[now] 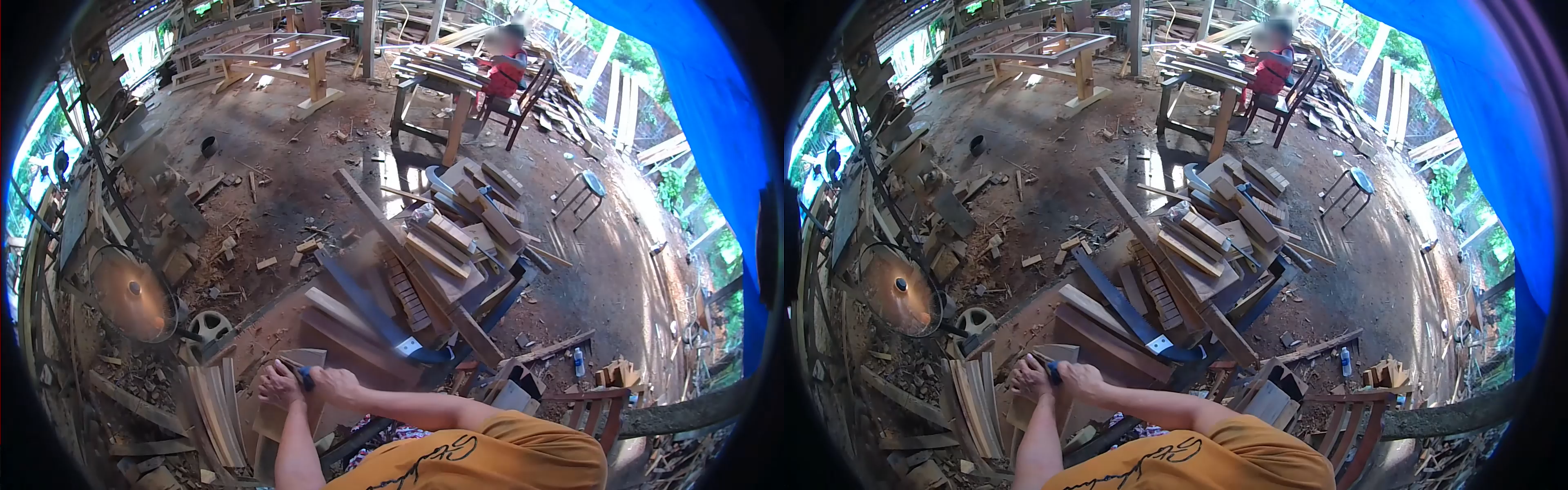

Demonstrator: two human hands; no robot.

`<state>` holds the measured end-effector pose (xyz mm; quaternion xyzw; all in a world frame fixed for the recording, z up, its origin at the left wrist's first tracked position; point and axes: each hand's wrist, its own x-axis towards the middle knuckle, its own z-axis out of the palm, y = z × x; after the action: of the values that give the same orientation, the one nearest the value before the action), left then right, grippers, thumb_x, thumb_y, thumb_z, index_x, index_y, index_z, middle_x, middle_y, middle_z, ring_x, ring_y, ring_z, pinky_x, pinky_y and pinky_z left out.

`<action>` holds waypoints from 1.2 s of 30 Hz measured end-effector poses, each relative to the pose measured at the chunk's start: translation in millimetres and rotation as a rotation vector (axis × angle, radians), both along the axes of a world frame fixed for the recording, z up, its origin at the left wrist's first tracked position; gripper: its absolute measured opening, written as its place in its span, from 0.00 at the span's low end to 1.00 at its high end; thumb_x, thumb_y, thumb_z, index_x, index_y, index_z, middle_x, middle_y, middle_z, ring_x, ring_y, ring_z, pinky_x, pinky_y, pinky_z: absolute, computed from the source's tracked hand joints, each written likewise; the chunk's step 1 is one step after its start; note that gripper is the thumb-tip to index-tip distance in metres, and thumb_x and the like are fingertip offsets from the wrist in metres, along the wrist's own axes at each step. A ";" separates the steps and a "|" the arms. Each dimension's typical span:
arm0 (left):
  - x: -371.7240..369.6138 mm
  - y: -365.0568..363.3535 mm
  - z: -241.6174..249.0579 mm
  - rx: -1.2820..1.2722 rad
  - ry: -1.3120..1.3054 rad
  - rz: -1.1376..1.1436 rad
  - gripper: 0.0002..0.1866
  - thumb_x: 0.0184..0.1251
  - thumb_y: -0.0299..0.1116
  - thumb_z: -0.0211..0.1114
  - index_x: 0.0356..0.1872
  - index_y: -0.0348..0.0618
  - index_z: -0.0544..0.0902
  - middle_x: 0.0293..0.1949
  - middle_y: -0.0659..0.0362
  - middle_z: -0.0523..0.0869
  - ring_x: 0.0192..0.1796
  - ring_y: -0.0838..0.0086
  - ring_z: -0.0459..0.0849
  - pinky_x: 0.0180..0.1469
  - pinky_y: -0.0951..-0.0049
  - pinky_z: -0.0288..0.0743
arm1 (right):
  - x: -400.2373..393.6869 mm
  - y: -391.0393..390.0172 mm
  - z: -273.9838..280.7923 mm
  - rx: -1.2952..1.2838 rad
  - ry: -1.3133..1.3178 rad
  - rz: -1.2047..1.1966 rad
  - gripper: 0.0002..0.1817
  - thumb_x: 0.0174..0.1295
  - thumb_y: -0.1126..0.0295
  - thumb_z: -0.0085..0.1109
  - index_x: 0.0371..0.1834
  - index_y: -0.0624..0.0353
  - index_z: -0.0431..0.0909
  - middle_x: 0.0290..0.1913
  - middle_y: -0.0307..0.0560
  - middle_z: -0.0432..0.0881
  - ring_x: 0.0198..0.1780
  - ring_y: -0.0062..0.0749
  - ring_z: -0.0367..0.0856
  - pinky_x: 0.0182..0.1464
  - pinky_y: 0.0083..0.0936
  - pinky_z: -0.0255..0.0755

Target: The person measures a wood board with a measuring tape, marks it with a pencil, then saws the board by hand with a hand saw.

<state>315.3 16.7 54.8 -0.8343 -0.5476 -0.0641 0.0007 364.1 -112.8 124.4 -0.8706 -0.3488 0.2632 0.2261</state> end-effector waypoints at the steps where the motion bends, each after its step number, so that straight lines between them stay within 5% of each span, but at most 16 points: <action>1: -0.1 -0.7 2.0 0.027 -0.012 -0.009 0.24 0.74 0.57 0.46 0.42 0.50 0.82 0.43 0.50 0.84 0.48 0.53 0.81 0.52 0.48 0.67 | -3.8 -12.2 6.3 -0.026 -0.009 0.006 0.09 0.64 0.71 0.49 0.44 0.62 0.73 0.40 0.58 0.86 0.44 0.48 0.87 0.42 0.38 0.81; 9: -4.9 1.0 -8.6 0.068 -0.054 -0.018 0.23 0.73 0.57 0.48 0.40 0.51 0.82 0.42 0.53 0.81 0.48 0.55 0.79 0.50 0.49 0.69 | 1.0 33.8 -18.5 0.040 -0.058 -0.054 0.09 0.63 0.71 0.50 0.44 0.61 0.73 0.37 0.58 0.86 0.41 0.47 0.88 0.40 0.39 0.81; 15: -1.6 -2.9 -3.8 0.079 -0.062 -0.009 0.22 0.73 0.57 0.49 0.40 0.52 0.82 0.43 0.52 0.80 0.48 0.56 0.79 0.50 0.49 0.68 | -7.9 -21.9 5.1 -0.028 -0.011 0.038 0.12 0.62 0.73 0.52 0.46 0.64 0.69 0.39 0.60 0.86 0.43 0.48 0.87 0.41 0.39 0.81; 23: -4.2 -0.3 -5.5 0.098 -0.059 -0.059 0.22 0.74 0.57 0.46 0.44 0.53 0.80 0.44 0.53 0.81 0.49 0.55 0.79 0.51 0.47 0.68 | 2.9 30.8 -2.3 -0.031 -0.024 0.002 0.10 0.65 0.72 0.49 0.46 0.65 0.74 0.39 0.58 0.87 0.43 0.45 0.88 0.44 0.35 0.82; 29: -0.4 -1.8 -5.3 0.089 -0.048 -0.035 0.22 0.75 0.53 0.45 0.42 0.50 0.81 0.44 0.52 0.83 0.49 0.54 0.80 0.53 0.46 0.67 | -13.6 -30.0 5.9 -0.073 -0.038 0.000 0.10 0.65 0.70 0.50 0.46 0.61 0.73 0.37 0.59 0.86 0.42 0.49 0.88 0.41 0.40 0.81; 36: -0.8 3.4 -7.8 0.006 -0.016 -0.018 0.22 0.74 0.55 0.46 0.42 0.51 0.82 0.43 0.52 0.84 0.48 0.54 0.81 0.51 0.45 0.68 | -6.9 18.0 -19.0 -0.012 -0.102 -0.018 0.09 0.66 0.71 0.46 0.46 0.61 0.69 0.40 0.58 0.85 0.43 0.50 0.87 0.41 0.43 0.81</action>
<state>314.5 20.1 47.0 -0.8385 -0.5400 -0.0725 -0.0017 357.2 -94.8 105.4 -0.8875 -0.3503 0.2185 0.2049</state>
